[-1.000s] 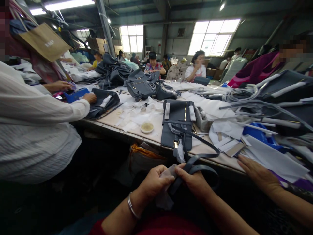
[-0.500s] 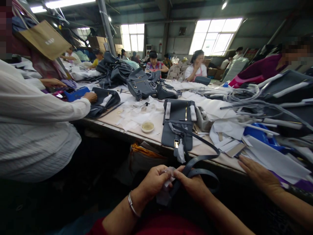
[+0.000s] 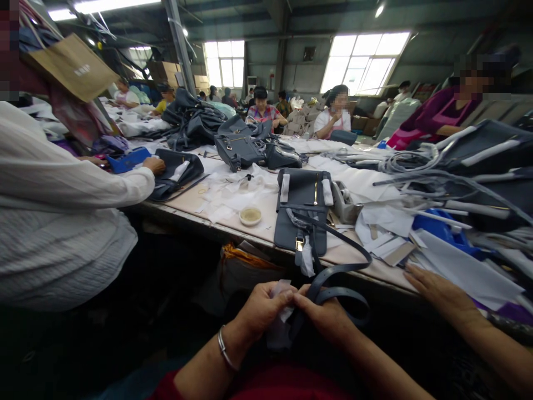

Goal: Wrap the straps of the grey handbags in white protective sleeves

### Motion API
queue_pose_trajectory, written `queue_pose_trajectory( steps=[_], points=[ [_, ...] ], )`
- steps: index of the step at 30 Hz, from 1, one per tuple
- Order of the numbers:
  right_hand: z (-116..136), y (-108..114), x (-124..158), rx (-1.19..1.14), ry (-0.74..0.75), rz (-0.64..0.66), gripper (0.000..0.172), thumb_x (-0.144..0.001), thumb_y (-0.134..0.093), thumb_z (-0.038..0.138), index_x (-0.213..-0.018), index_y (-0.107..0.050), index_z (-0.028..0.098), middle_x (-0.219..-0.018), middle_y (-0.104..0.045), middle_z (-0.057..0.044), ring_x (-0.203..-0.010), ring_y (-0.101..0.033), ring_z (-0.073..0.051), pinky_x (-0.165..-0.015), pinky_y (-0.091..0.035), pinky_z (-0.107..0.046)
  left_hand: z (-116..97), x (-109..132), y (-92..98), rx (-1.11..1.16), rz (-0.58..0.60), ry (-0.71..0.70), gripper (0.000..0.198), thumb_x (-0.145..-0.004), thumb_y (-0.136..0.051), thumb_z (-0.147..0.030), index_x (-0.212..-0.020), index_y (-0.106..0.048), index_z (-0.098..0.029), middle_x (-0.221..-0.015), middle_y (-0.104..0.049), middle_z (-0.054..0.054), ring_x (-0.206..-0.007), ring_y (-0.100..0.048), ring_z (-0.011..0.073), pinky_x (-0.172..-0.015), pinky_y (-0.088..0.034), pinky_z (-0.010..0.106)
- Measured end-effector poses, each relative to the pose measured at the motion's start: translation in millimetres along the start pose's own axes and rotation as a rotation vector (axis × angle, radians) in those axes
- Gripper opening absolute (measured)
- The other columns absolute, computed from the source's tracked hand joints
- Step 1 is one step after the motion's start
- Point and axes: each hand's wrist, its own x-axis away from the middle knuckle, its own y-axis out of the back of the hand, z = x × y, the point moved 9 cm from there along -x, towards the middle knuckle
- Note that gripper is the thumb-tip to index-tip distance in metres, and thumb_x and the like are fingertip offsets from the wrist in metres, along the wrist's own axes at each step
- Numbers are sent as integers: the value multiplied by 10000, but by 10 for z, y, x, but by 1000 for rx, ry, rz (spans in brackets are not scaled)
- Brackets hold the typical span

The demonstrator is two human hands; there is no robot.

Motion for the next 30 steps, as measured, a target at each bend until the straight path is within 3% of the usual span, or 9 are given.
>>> queue_pose_trajectory(
  steps=[5,10,15,22,30],
  points=[
    [-14,64,17,-25,6,-22,355,-835,-620,517,-705,-661,190,-664,-613,-13,-663,-563,-173,-637,-441,-285,-22,-26,105,-45,-63,-13,412,-693,-786,-499,-747,-706,-99,-631,-582,13,-557,-456,94,-534,-336,220],
    [6,356,7,-237,-34,-156,425,-821,-615,604,-768,-641,182,-525,-446,39,-471,-404,-112,-455,-297,-257,9,-34,144,-37,-86,21,455,-634,-817,-530,-691,-664,-105,-589,-556,-5,-514,-433,79,-498,-300,214],
    [259,644,8,-247,107,-335,423,-820,-631,602,-803,-649,179,-557,-500,19,-497,-458,-127,-478,-346,-271,-6,-11,58,-55,-38,17,457,-632,-818,-535,-666,-662,-107,-552,-543,-11,-475,-408,66,-465,-265,208],
    [350,602,30,20,176,-308,360,-869,-594,562,-810,-664,214,-586,-543,16,-554,-518,-143,-552,-400,-281,21,-5,79,-18,-28,14,431,-657,-812,-514,-674,-677,-105,-568,-564,1,-487,-437,77,-478,-294,213],
    [415,660,8,50,215,-319,349,-871,-591,554,-797,-665,221,-565,-532,22,-543,-515,-151,-554,-406,-289,48,1,70,25,-13,30,434,-634,-828,-511,-669,-679,-105,-548,-541,-14,-471,-401,64,-466,-254,210]
  ],
)
